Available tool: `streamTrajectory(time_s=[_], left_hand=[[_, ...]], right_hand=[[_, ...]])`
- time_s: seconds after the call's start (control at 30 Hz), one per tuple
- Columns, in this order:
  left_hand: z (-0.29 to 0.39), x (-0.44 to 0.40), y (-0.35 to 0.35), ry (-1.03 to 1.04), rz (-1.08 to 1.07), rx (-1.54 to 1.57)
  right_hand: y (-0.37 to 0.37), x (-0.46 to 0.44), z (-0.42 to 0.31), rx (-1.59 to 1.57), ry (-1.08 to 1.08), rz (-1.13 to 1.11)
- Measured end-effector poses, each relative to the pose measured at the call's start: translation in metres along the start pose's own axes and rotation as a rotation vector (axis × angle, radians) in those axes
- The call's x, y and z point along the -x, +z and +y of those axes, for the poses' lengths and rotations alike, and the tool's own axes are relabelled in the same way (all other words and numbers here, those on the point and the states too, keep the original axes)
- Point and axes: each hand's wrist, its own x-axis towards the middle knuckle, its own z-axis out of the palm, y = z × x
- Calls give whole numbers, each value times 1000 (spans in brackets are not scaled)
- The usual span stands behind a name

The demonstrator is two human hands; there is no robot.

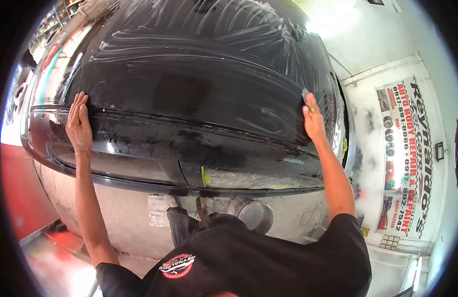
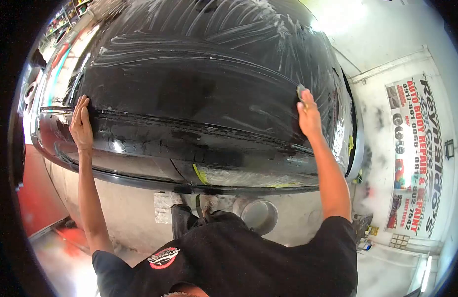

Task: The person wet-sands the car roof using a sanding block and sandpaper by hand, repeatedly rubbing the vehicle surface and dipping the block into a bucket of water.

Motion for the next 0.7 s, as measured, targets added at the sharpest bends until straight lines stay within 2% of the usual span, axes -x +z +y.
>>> streamTrajectory(time_s=[0.03,0.07,0.13,0.17,0.2,0.3,0.33,0.4,0.47,0.53,0.57,0.63,0.7], left_hand=[[-1,0,-2,1,-7,-8],[-2,-1,-2,6,-8,5],[2,0,-5,-6,-3,9],[1,1,-4,-16,8,23],[2,1,-5,10,8,8],[-3,-2,-3,27,20,-3],[-6,-1,-2,22,20,-3],[-7,6,-4,8,2,-9],[-7,2,-2,-7,8,-5],[-15,3,1,19,4,-29],[-13,3,1,3,-3,-18],[-11,2,0,-17,-7,-15],[-11,1,0,-34,1,-22]], right_hand=[[-3,0,-6,139,-39,-2],[6,-7,-14,144,-109,-21],[47,-42,-86,141,-272,-74],[75,-61,-144,118,-447,-151],[109,-79,-208,155,-727,-159],[242,-124,-355,-60,-815,-302],[282,-126,-384,66,-780,-217],[287,-120,-392,23,-805,-196],[256,-103,-364,-7,-814,-199],[179,-66,-287,-16,-770,-256],[132,-43,-239,-55,-734,-198],[40,12,-147,158,-469,-149],[-19,63,-43,220,-163,-60]])
